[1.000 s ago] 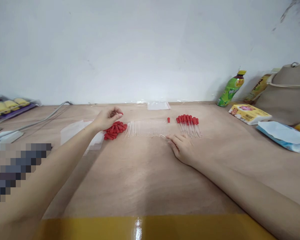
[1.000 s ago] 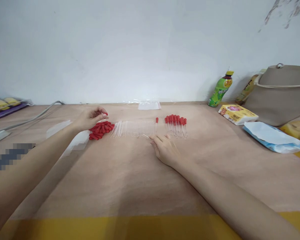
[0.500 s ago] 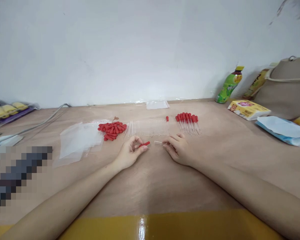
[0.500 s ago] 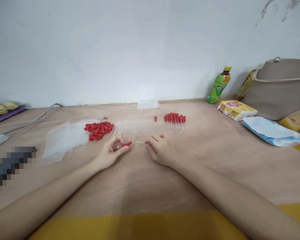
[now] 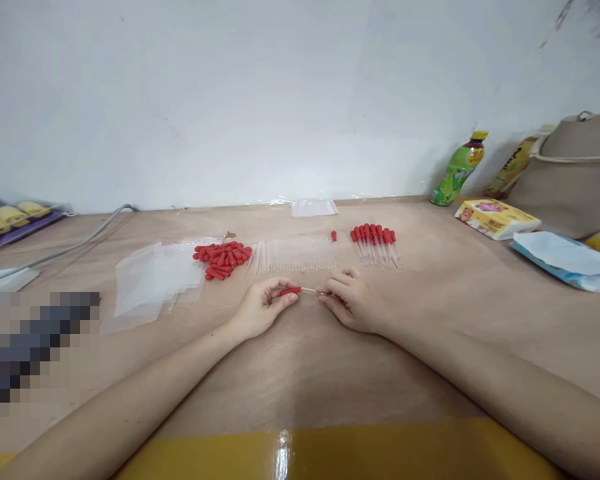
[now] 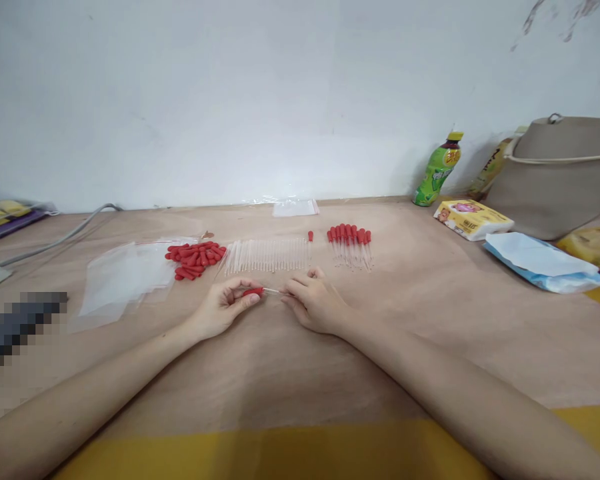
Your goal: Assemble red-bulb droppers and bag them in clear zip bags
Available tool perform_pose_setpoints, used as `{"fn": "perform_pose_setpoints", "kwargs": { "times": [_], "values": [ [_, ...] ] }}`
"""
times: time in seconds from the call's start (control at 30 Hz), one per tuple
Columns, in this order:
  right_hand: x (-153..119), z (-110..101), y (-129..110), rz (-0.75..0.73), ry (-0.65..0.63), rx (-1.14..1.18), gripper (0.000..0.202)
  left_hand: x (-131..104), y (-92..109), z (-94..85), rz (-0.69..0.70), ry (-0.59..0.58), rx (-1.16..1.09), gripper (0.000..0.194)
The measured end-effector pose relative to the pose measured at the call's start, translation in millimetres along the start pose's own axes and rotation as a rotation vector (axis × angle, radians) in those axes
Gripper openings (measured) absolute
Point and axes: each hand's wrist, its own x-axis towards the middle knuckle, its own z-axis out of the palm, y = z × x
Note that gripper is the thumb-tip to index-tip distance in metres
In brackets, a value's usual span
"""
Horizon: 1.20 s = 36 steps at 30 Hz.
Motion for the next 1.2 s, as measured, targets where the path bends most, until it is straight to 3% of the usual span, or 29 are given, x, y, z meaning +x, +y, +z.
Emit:
{"fn": "perform_pose_setpoints", "kwargs": {
  "times": [0.27, 0.47, 0.63, 0.83, 1.0, 1.2],
  "values": [
    [0, 3, 7, -0.026, 0.006, 0.132, 0.015, -2, 2, -1.3, 0.015, -0.074, 0.07, 0.02],
    [1, 0, 6, -0.02, 0.006, 0.02, 0.019, -4, 5, 0.1, 0.018, -0.117, 0.088, 0.021],
    [1, 0, 0, -0.04, 0.041, -0.07, 0.019, -7, 5, 2.0, 0.009, -0.071, 0.192, 0.022],
    [-1, 1, 4, -0.044, -0.011, 0.03, 0.019, -6, 3, 0.7, 0.059, -0.027, 0.259, 0.024],
    [-6, 1, 11, 0.058, 0.058, 0.129, 0.014, -3, 0, -2.7, 0.007, 0.017, 0.268, 0.03],
    [-3, 4, 6, -0.004, 0.095, 0.066, 0.017, -4, -2, -2.4, 0.039, 0.046, 0.307, 0.025]
  ]
}}
